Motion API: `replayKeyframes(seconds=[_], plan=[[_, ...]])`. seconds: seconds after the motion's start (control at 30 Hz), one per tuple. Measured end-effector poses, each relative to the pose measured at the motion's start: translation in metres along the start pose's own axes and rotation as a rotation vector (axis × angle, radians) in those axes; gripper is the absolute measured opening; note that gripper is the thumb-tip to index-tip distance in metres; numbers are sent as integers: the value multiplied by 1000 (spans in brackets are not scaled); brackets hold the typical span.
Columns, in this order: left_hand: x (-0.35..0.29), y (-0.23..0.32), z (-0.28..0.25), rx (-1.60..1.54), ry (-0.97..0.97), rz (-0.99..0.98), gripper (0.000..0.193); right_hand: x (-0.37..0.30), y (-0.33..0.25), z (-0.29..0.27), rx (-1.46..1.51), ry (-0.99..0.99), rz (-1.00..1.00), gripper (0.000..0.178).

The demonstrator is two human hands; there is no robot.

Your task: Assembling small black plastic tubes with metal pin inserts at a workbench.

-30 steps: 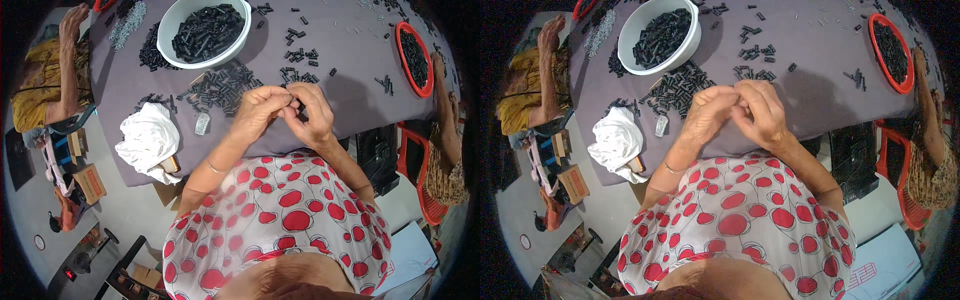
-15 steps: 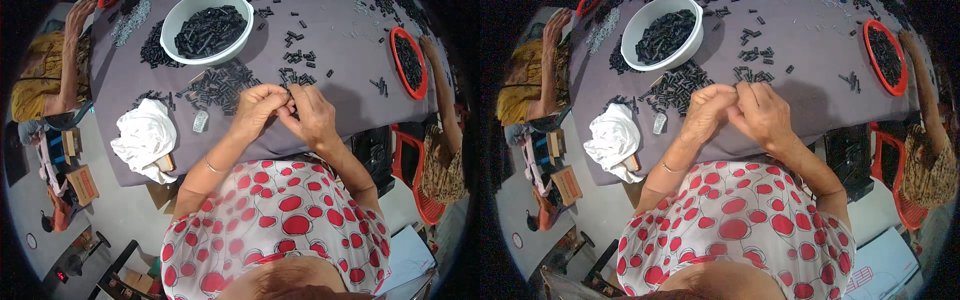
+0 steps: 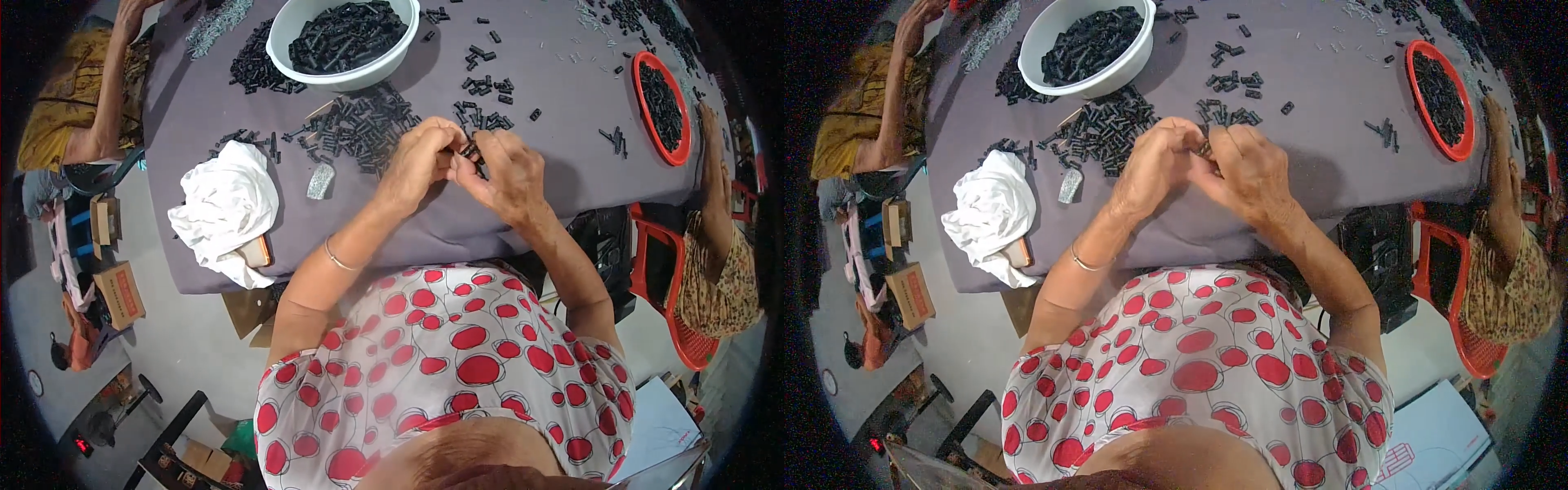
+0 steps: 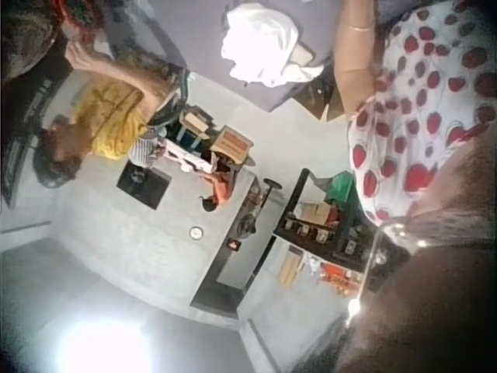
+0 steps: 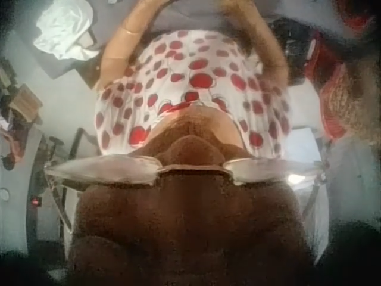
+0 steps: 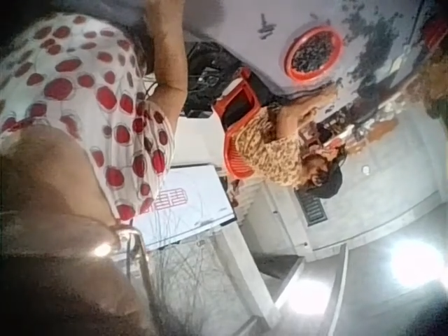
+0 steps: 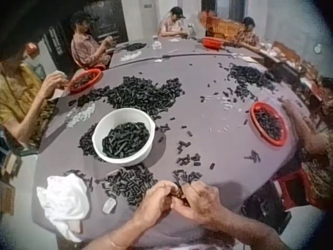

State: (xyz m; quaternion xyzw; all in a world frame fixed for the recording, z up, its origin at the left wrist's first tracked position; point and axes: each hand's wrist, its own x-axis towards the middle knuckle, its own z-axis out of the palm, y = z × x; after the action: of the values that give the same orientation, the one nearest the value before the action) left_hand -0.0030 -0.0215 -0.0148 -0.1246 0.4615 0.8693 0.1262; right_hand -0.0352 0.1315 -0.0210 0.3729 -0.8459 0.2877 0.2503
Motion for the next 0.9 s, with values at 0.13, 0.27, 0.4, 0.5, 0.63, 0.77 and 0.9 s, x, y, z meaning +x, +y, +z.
replayKeyframes(seconds=[0.13, 0.27, 0.4, 0.5, 0.63, 0.77, 0.9], plan=[[0, 2, -2, 125, -25, 6, 26, -4, 4, 6, 13, -10, 11, 36], [3, -4, -10, 171, -80, 62, 25, -4, -1, 10, 61, -32, 37, 31], [-4, 9, 4, 211, -50, -11, 23, -4, -1, 12, 68, 85, 58, 25], [1, -1, -4, 180, -113, -29, 23, 0, 0, 11, 46, 108, 58, 21], [-2, 0, -1, 117, -101, 15, 24, 2, -1, 10, 76, 126, 52, 17], [-2, 5, 3, 275, -154, 6, 24, 1, 0, 10, 64, 175, 8, 18], [-3, 0, 3, 207, -115, 41, 24, 4, -3, 10, 49, 230, -45, 19]])
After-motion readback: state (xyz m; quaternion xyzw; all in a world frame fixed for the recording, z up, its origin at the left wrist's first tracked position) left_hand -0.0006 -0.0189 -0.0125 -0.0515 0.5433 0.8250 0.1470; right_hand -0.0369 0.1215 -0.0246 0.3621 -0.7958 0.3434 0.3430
